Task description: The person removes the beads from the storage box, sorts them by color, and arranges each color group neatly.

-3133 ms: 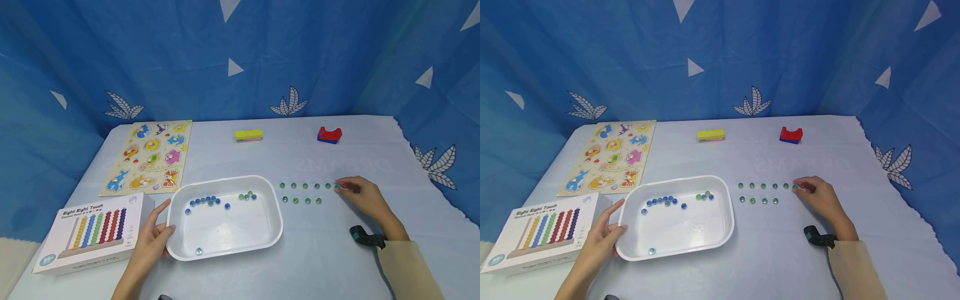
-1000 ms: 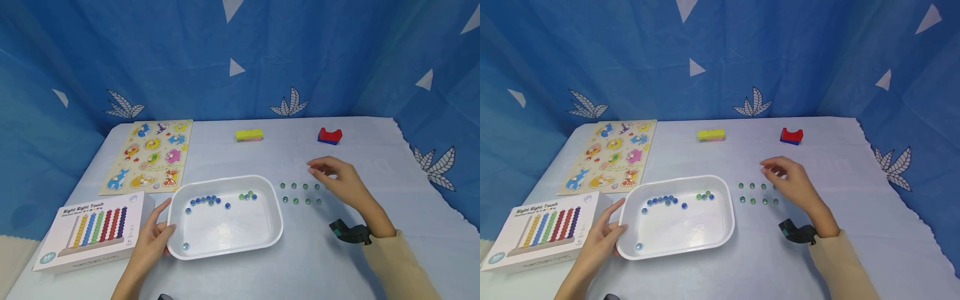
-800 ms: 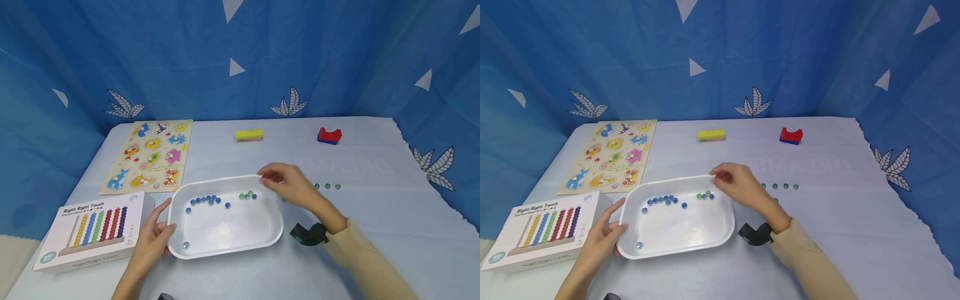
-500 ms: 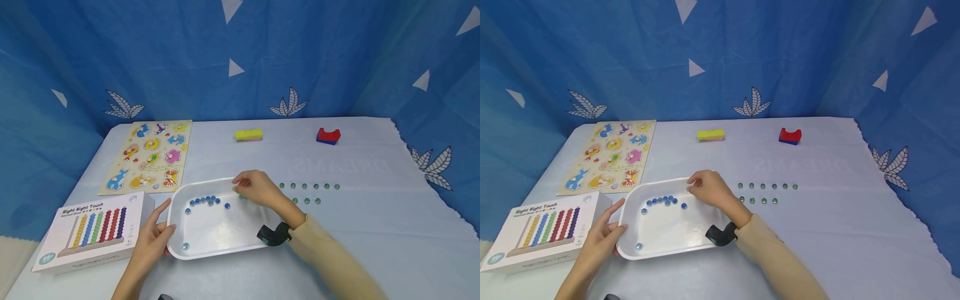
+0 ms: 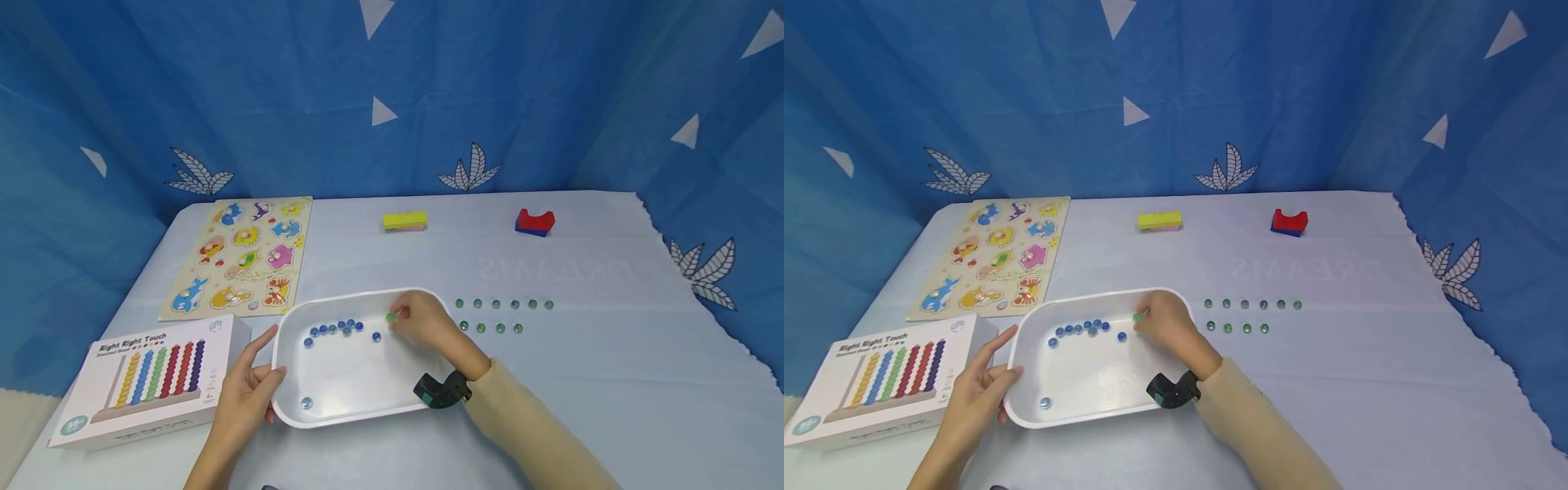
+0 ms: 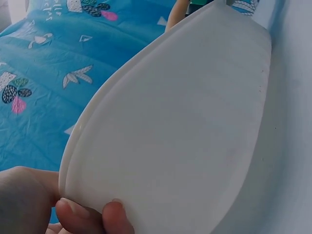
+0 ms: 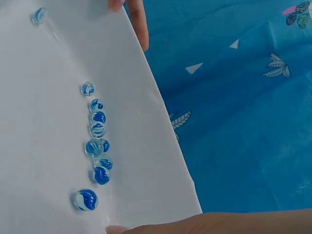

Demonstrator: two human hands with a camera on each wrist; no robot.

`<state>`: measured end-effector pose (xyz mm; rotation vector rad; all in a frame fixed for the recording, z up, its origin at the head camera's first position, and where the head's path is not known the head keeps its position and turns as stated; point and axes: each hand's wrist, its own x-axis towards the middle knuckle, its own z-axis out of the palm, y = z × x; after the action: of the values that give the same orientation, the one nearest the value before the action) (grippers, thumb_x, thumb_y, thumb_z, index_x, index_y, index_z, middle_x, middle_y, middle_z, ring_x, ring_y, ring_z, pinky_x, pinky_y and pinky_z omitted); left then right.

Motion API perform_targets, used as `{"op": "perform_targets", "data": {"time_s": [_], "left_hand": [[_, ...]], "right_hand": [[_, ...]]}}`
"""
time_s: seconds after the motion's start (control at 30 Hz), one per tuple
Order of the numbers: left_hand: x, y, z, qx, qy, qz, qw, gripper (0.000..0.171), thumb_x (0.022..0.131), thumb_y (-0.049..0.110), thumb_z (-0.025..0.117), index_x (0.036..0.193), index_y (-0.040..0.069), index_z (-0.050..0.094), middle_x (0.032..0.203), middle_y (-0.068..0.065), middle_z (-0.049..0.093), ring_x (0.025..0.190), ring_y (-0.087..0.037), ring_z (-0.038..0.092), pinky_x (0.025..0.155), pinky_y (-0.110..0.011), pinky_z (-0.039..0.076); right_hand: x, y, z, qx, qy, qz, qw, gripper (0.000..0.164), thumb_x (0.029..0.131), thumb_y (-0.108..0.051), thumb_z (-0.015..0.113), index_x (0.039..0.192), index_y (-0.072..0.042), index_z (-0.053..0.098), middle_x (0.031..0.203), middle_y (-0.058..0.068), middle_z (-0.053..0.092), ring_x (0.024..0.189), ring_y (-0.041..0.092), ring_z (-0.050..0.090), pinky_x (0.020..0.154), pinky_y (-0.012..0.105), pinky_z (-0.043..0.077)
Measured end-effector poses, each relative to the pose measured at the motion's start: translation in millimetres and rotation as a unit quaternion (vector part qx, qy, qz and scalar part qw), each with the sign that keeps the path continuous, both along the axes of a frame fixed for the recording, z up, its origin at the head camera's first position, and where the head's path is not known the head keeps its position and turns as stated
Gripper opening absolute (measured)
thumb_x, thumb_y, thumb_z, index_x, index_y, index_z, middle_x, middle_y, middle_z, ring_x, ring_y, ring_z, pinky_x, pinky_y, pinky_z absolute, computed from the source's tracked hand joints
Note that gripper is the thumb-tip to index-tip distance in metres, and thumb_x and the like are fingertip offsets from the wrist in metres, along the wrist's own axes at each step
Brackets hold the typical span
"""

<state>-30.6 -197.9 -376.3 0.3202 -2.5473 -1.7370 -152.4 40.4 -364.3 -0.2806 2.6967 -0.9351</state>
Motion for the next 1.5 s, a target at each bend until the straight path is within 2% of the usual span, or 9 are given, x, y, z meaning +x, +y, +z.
{"op": "perform_targets", "data": {"time_s": [0.23, 0.33, 0.57, 0.77, 0.87, 1.03, 1.13, 1.3, 1.5], "left_hand": [[1.1, 0, 0.2, 0.008, 0.010, 0.002, 0.9999, 0.055, 0.089, 0.004, 0.049, 0.139, 0.020, 0.032, 0.066, -0.009, 0.066, 0.032, -0.013, 0.046, 0.033, -0.026, 0.040], [1.5, 1, 0.3, 0.011, 0.008, 0.002, 0.9999, 0.055, 0.089, 0.005, 0.049, 0.138, 0.021, 0.032, 0.066, -0.007, 0.066, 0.033, -0.013, 0.046, 0.033, -0.026, 0.040], [1.0, 1, -0.1, 0.018, 0.010, -0.004, 0.9998, 0.055, 0.089, 0.005, 0.049, 0.138, 0.020, 0.032, 0.065, -0.007, 0.065, 0.033, -0.012, 0.046, 0.033, -0.026, 0.040], [-0.2, 3, -0.7, 0.023, 0.015, -0.007, 0.9996, 0.055, 0.089, 0.004, 0.049, 0.138, 0.020, 0.032, 0.064, -0.008, 0.065, 0.032, -0.013, 0.046, 0.033, -0.026, 0.040], [-0.3, 3, -0.8, 0.028, 0.028, -0.014, 0.9991, 0.055, 0.088, 0.001, 0.049, 0.138, 0.019, 0.033, 0.065, -0.010, 0.065, 0.031, -0.012, 0.045, 0.032, -0.026, 0.039], [1.2, 1, -0.2, 0.029, 0.051, -0.021, 0.9980, 0.055, 0.088, -0.001, 0.049, 0.137, 0.018, 0.034, 0.069, -0.008, 0.068, 0.030, -0.010, 0.043, 0.030, -0.026, 0.036], [1.9, 0, 0.4, 0.034, 0.060, -0.027, 0.9973, 0.054, 0.088, 0.000, 0.049, 0.137, 0.016, 0.034, 0.070, -0.005, 0.068, 0.030, -0.010, 0.043, 0.029, -0.025, 0.035], [1.8, -2, 0.9, 0.046, 0.061, -0.025, 0.9968, 0.053, 0.088, -0.001, 0.048, 0.136, 0.015, 0.033, 0.068, -0.003, 0.067, 0.030, -0.009, 0.043, 0.029, -0.025, 0.035], [0.7, -3, 0.5, 0.052, 0.034, -0.014, 0.9980, 0.053, 0.089, 0.000, 0.047, 0.136, 0.016, 0.031, 0.066, -0.002, 0.066, 0.031, -0.007, 0.042, 0.029, -0.025, 0.035]], "right_hand": [[1.1, -5, -4.2, 0.036, 0.055, 0.020, 0.998, 0.021, 0.071, -0.020, 0.074, 0.090, -0.012, 0.070, 0.073, -0.001, 0.062, 0.065, 0.009, 0.051, 0.058, 0.020, 0.041], [1.3, -5, -4.0, 0.036, 0.050, 0.020, 0.998, 0.020, 0.069, -0.016, 0.074, 0.088, -0.011, 0.070, 0.074, 0.000, 0.063, 0.064, 0.010, 0.052, 0.057, 0.020, 0.041], [3.6, -2, -2.7, 0.057, 0.062, 0.026, 0.996, 0.016, 0.066, -0.006, 0.072, 0.082, -0.007, 0.069, 0.087, 0.006, 0.066, 0.075, 0.017, 0.059, 0.065, 0.026, 0.050], [7.1, 2, 0.2, 0.058, 0.052, 0.015, 0.997, 0.019, 0.070, -0.002, 0.065, 0.088, -0.004, 0.066, 0.091, 0.009, 0.064, 0.077, 0.019, 0.060, 0.061, 0.024, 0.052], [7.2, 5, 4.1, 0.061, 0.034, 0.013, 0.997, 0.021, 0.072, -0.003, 0.065, 0.093, -0.004, 0.066, 0.088, 0.008, 0.064, 0.072, 0.017, 0.059, 0.056, 0.023, 0.051], [5.6, 14, 15.8, 0.030, -0.008, 0.008, 0.999, 0.024, 0.079, -0.009, 0.064, 0.103, -0.006, 0.064, 0.074, 0.005, 0.058, 0.056, 0.014, 0.053, 0.046, 0.021, 0.043], [5.2, 19, 20.0, 0.006, -0.016, 0.011, 1.000, 0.021, 0.083, -0.012, 0.062, 0.103, -0.008, 0.064, 0.074, 0.004, 0.057, 0.053, 0.013, 0.053, 0.044, 0.020, 0.042], [4.9, 23, 21.6, -0.023, -0.015, 0.014, 1.000, 0.018, 0.086, -0.014, 0.057, 0.102, -0.009, 0.064, 0.076, 0.004, 0.058, 0.056, 0.011, 0.055, 0.047, 0.021, 0.044], [4.7, 25, 25.5, -0.039, 0.000, 0.029, 0.999, 0.018, 0.086, -0.016, 0.057, 0.101, -0.011, 0.065, 0.077, 0.002, 0.059, 0.060, 0.010, 0.055, 0.053, 0.022, 0.046]]}}
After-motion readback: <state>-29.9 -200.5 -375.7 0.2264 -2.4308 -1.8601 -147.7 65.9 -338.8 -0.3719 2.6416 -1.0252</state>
